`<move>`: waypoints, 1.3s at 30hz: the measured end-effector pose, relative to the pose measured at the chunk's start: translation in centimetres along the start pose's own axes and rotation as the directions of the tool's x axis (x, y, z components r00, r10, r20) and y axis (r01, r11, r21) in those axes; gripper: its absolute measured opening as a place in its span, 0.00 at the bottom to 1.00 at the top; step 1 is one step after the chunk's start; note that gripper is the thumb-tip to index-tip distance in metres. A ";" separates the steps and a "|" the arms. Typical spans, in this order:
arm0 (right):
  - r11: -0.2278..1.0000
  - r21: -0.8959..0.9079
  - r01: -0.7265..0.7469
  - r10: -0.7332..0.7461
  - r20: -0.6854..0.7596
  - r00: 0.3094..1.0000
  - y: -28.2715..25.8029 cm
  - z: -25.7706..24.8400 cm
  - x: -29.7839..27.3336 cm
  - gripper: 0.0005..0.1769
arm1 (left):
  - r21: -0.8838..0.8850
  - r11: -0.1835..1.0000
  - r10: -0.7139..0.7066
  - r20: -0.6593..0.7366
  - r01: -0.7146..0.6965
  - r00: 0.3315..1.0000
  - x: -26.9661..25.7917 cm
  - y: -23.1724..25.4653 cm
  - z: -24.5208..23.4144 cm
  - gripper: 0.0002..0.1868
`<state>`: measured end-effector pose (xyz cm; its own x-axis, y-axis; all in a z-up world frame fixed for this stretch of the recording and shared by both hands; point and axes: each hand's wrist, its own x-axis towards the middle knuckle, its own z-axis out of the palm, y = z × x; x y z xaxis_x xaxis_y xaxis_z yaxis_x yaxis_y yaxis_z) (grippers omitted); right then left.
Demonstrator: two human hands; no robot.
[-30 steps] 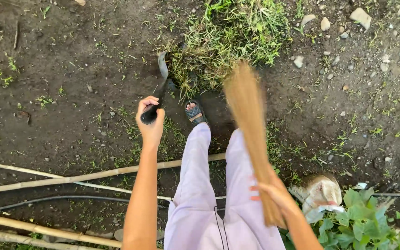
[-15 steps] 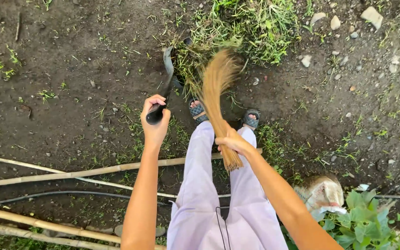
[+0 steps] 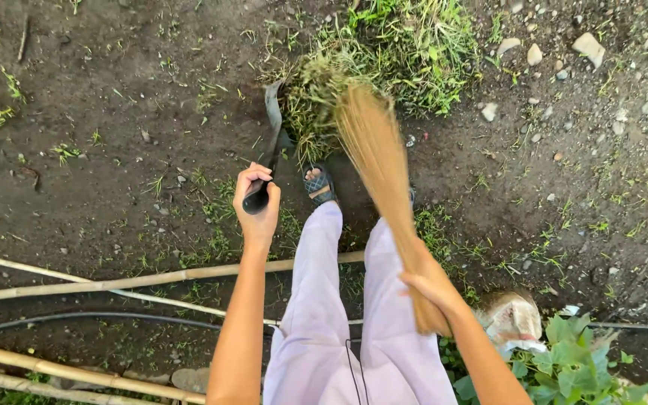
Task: Sweeping and collecting cut grass and garden debris using a broom and dustpan.
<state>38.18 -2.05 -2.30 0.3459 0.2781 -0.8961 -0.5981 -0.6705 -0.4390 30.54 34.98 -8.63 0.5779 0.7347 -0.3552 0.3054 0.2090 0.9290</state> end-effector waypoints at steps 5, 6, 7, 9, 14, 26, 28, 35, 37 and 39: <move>0.946 0.148 -0.288 0.305 -0.112 0.946 -1.6 0.6 1.3 0.55 | 0.126 0.975 0.177 0.063 -0.184 0.982 1.0 1.5 0.3 0.10; 0.938 0.229 -0.259 0.283 -0.081 0.956 -0.8 0.6 3.5 0.52 | 0.134 0.969 0.200 0.084 -0.210 0.976 1.2 1.7 0.3 0.10; 0.941 0.222 -0.257 0.279 -0.075 0.957 -1.0 2.2 6.0 0.52 | 0.137 0.968 0.202 0.075 -0.211 0.977 1.2 1.7 0.0 0.10; 0.934 0.194 -0.299 0.281 0.112 0.953 -1.3 5.4 11.1 0.43 | 0.118 0.971 0.195 0.128 -0.210 0.973 1.4 1.5 -0.3 0.11; 0.994 -0.033 -0.107 0.112 0.330 0.937 -4.9 11.9 12.2 0.56 | 0.154 0.970 0.168 0.133 -0.187 0.977 0.6 1.1 -2.0 0.11; 0.958 -0.248 -0.144 0.175 0.107 0.979 -11.6 0.4 0.5 0.55 | 0.026 0.984 0.176 -0.049 -0.175 0.983 -0.9 -0.8 -1.2 0.08; 0.957 -0.221 -0.190 0.205 0.050 0.977 -11.7 -1.1 0.4 0.57 | -0.002 0.985 0.172 -0.087 -0.173 0.981 -0.1 -0.7 -0.7 0.07; 0.860 -0.488 -0.148 0.210 0.075 0.975 -7.7 3.6 12.2 0.54 | -0.094 0.972 0.207 -0.107 -0.217 0.972 4.6 -5.7 2.3 0.06; 0.791 -0.602 -0.107 0.268 0.183 0.946 -8.5 5.8 12.9 0.58 | -0.178 0.976 0.093 -0.163 -0.122 0.982 6.3 -6.9 2.6 0.04; 0.849 -0.527 -0.019 0.214 0.311 0.926 -11.4 7.2 11.3 0.60 | -0.212 0.944 0.177 -0.317 -0.252 0.932 7.1 -7.3 2.4 0.05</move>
<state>43.74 13.66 -7.89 -0.0327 0.3277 -0.9442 -0.1334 -0.9377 -0.3208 34.24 37.11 -18.20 0.3522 0.9263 -0.1336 -0.0171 0.1491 0.9887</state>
